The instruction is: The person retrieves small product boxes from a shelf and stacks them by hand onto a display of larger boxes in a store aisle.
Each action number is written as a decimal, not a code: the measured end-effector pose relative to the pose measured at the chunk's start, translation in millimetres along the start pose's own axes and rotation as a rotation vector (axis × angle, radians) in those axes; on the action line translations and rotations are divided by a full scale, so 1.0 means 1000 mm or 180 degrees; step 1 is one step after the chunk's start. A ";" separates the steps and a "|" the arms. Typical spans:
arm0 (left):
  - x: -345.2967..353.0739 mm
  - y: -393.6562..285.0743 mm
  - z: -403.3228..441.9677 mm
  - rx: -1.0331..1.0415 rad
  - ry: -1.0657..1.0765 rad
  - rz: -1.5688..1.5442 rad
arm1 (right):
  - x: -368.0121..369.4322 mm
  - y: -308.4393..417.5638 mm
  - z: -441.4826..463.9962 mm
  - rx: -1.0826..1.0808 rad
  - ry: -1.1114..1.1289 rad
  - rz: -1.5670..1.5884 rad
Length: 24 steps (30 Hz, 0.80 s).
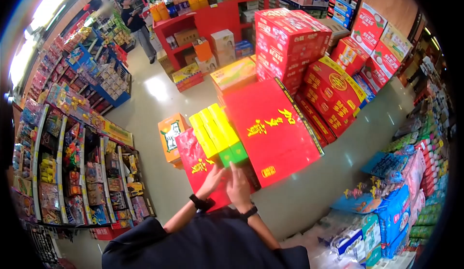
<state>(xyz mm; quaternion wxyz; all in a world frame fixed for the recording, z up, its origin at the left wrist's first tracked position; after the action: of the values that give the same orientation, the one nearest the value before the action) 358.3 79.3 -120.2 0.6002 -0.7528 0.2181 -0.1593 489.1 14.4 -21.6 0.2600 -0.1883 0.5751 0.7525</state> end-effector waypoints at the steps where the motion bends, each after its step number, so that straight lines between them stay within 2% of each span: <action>1: 0.005 -0.022 -0.010 -0.0348 0.0045 0.0030 | 0.000 0.003 -0.001 0.0026 0.0056 -0.0001; 3: 0.006 -0.014 -0.012 -0.0547 0.0383 0.0203 | 0.001 0.003 -0.003 0.0038 0.0142 -0.0008; 8: 0.006 -0.013 -0.020 0.0203 0.0247 0.1024 | 0.005 0.006 -0.018 0.0066 0.0030 -0.0222; 12: 0.006 -0.037 -0.072 0.0079 0.0633 0.1126 | 0.018 0.026 -0.040 0.0095 0.0155 -0.0252; 13: 0.005 -0.031 -0.083 0.0277 0.0657 0.1117 | 0.024 0.035 -0.046 0.0024 0.0217 -0.0333; 15: -0.006 -0.004 -0.109 0.0189 0.0633 0.0954 | 0.042 0.054 -0.060 0.0029 0.0475 -0.0235; 17: -0.022 0.008 -0.150 -0.0327 0.0677 0.1219 | 0.071 0.070 -0.076 0.0154 0.1004 -0.0245; 19: -0.043 0.024 -0.195 -0.0425 0.0552 0.0835 | 0.098 0.098 -0.095 -0.0097 0.1255 -0.0180; 20: -0.055 0.028 -0.217 0.0085 0.0120 0.0714 | 0.112 0.111 -0.106 -0.0184 0.1410 -0.0218; 21: -0.066 0.034 -0.241 -0.0096 0.0078 0.0527 | 0.125 0.130 -0.115 -0.0341 0.1532 -0.0235; 24: -0.099 0.049 -0.319 -0.0055 -0.0509 0.0273 | 0.173 0.162 -0.151 -0.0689 0.2103 -0.0216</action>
<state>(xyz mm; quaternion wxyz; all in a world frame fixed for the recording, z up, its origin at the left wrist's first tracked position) 107.1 -144.7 -93.1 0.6156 -0.7582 0.2029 -0.0709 250.9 -134.2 -38.4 0.0632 -0.4672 0.5385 0.6984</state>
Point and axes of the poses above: each hand's wrist, its own z-axis towards the middle knuckle, its own x-axis out of the palm, y = z × x, the point moved 9 cm from there along z, towards the middle knuckle, and after that the axes turned 12 degrees about y, right-handed, at the moved point
